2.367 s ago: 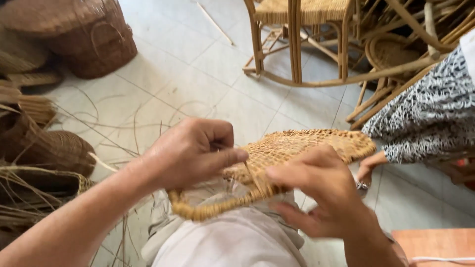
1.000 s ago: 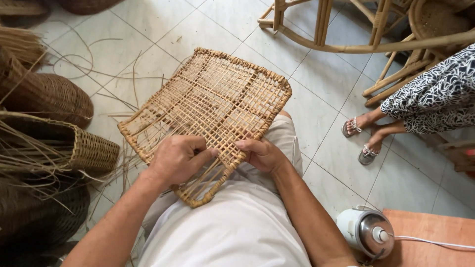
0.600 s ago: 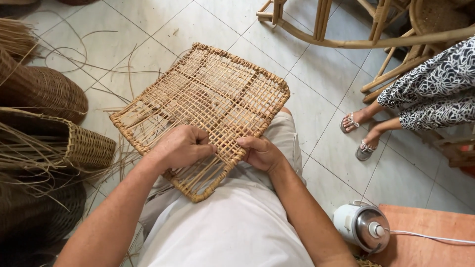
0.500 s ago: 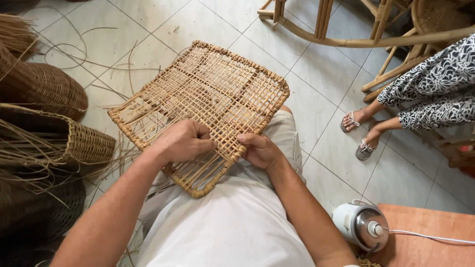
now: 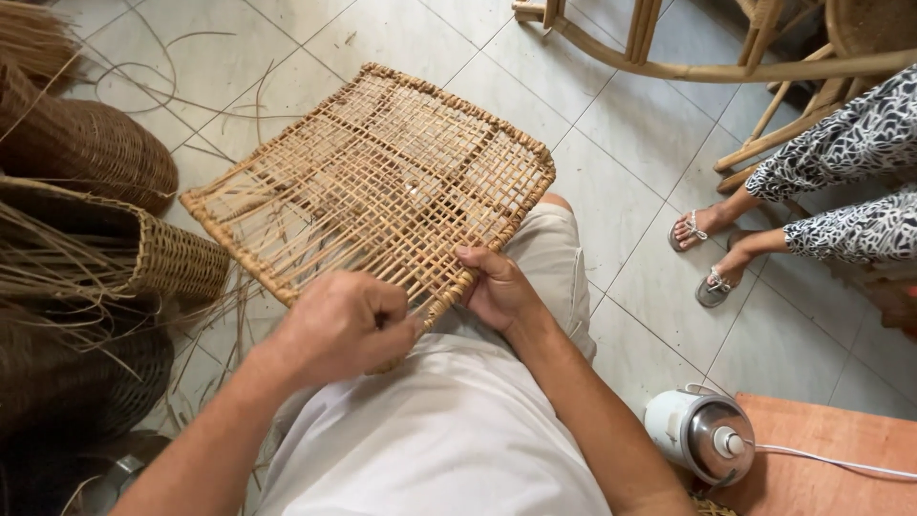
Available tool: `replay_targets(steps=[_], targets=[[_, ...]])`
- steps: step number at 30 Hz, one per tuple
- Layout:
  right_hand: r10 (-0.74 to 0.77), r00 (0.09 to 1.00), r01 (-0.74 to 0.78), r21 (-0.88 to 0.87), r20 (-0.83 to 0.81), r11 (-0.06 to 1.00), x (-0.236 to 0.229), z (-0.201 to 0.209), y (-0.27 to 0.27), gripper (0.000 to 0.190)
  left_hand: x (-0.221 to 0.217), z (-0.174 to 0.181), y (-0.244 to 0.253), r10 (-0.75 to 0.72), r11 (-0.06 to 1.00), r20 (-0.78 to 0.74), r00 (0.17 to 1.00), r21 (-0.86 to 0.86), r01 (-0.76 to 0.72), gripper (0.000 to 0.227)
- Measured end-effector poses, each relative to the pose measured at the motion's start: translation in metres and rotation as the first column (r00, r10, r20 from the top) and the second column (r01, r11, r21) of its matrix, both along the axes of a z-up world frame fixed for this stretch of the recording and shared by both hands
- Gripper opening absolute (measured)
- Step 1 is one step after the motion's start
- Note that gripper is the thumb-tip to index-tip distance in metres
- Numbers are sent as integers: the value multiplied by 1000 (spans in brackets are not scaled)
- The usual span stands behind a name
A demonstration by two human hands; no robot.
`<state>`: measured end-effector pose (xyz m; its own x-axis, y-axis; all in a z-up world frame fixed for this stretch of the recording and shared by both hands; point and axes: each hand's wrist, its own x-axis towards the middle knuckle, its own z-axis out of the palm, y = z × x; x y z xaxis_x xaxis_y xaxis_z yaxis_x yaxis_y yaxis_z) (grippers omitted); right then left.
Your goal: The person weaves rattan strips into a rectangular frame, threading the flexible material over and under the support ribs to create a mesh surface for furniture.
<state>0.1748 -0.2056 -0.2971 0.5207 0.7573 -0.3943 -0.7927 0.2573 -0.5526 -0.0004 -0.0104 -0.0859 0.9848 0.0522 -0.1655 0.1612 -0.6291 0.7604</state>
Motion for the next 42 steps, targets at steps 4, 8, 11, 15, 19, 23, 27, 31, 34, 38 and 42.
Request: replay_targets(steps=[4, 8, 11, 15, 19, 23, 27, 31, 34, 38, 42], targets=[[-34, 999, 34, 18, -3, 999, -15, 35, 5, 49, -24, 21, -6, 45, 995, 355, 934, 63, -72, 40], [-41, 995, 40, 5, 88, 999, -48, 118, 1, 55, -28, 47, -1, 133, 988, 392, 910, -120, -93, 36], [-84, 992, 90, -50, 98, 995, -71, 152, -17, 58, -29, 51, -7, 138, 979, 403, 905, -193, -63, 36], [-113, 993, 115, -33, 38, 993, -87, 167, -34, 49, -26, 58, -12, 39, 998, 453, 891, -66, -10, 40], [-203, 977, 206, -33, 61, 978, -89, 190, -36, 53, -14, 76, -13, -8, 996, 471, 882, -73, 48, 37], [-255, 964, 256, 1, 74, 967, -97, 228, -32, 49, -5, 114, -8, -105, 990, 593, 799, -13, 140, 39], [-319, 944, 320, -1, 85, 947, -112, 269, -31, 49, -2, 145, -4, -219, 971, 674, 706, 80, 225, 39], [-251, 964, 251, 9, 86, 968, -129, 299, -54, 35, -5, 203, -12, -330, 924, 715, 616, 111, 367, 40], [-167, 983, 164, 51, 72, 985, -145, 302, -78, 48, -17, 224, -27, -376, 899, 664, 646, 92, 429, 40], [23, 969, -8, 63, -245, 998, -165, 292, -108, 64, -33, 221, -35, -367, 894, 676, 639, 66, 444, 48], [262, 930, -26, -664, 258, 747, -167, 304, -127, 42, -44, 213, -29, -273, 927, 660, 700, -14, 374, 40]])
